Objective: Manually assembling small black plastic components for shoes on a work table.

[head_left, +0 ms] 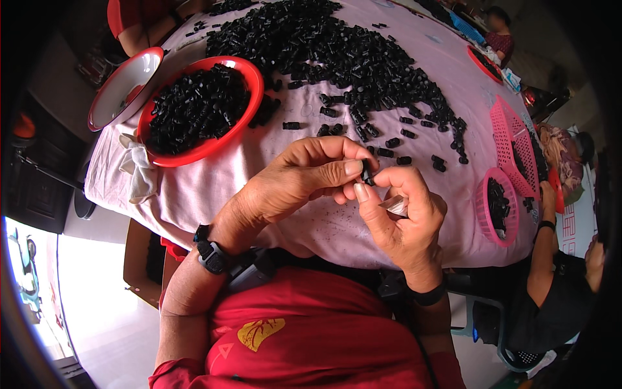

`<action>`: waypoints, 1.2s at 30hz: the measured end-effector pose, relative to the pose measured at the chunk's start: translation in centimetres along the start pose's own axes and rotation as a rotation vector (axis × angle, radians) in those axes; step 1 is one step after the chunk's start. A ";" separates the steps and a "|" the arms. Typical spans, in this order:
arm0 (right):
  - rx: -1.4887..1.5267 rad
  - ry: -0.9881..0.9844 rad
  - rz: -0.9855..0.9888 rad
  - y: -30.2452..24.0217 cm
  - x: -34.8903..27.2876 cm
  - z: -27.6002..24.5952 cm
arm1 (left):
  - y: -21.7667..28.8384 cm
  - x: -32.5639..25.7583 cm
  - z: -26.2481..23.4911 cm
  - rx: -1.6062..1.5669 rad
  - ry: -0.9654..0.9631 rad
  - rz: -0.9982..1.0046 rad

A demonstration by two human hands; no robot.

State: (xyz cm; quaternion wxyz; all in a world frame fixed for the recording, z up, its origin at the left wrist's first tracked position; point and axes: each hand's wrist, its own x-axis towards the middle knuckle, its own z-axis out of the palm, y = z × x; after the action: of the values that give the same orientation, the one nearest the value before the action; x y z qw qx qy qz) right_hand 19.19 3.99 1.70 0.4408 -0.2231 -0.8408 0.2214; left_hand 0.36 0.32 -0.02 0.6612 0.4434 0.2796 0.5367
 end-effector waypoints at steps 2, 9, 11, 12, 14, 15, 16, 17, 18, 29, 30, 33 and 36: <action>0.006 -0.001 0.036 0.1 -0.1 0.1 | 0.1 0.0 0.1 -0.003 0.016 -0.028; -0.036 -0.017 0.118 0.4 -0.2 -0.1 | 0.0 0.1 -0.1 -0.044 -0.064 0.000; -0.051 -0.041 0.138 0.1 0.0 0.0 | -0.2 0.0 -0.2 0.003 -0.080 0.036; -0.049 -0.042 0.138 0.0 0.1 -0.1 | -0.2 0.0 -0.2 0.003 -0.078 0.035; -0.132 -0.097 0.174 -0.1 0.2 -0.4 | -0.2 0.1 -0.2 0.046 -0.086 0.007; -0.134 -0.097 0.176 0.0 0.2 -0.4 | -0.2 0.1 -0.2 0.045 -0.088 0.006; -0.163 -0.108 0.162 0.0 0.3 -0.4 | 0.0 0.0 -0.3 0.054 -0.092 -0.013; -0.192 -0.119 0.149 0.1 0.3 -0.4 | 0.1 0.0 -0.3 0.064 -0.096 -0.033; -0.191 -0.119 0.149 0.2 0.3 -0.3 | 0.1 0.0 -0.2 0.064 -0.096 -0.033; -0.235 -0.108 0.122 0.5 0.1 -0.1 | 0.0 0.1 -0.1 0.097 -0.071 -0.012; -0.234 -0.108 0.122 0.5 0.1 -0.1 | 0.0 0.1 -0.1 0.097 -0.070 -0.013; -0.251 -0.114 0.104 0.4 0.2 -0.2 | -0.1 0.0 -0.2 0.078 -0.069 -0.033; -0.256 -0.127 0.090 0.3 0.2 -0.2 | -0.1 0.1 -0.1 0.085 -0.061 -0.038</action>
State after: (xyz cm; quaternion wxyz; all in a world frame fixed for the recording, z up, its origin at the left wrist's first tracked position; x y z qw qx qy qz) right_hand 19.33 4.42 1.76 0.3444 -0.3005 -0.8774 0.1458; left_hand 0.33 0.41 -0.18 0.6600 0.4819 0.2901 0.4980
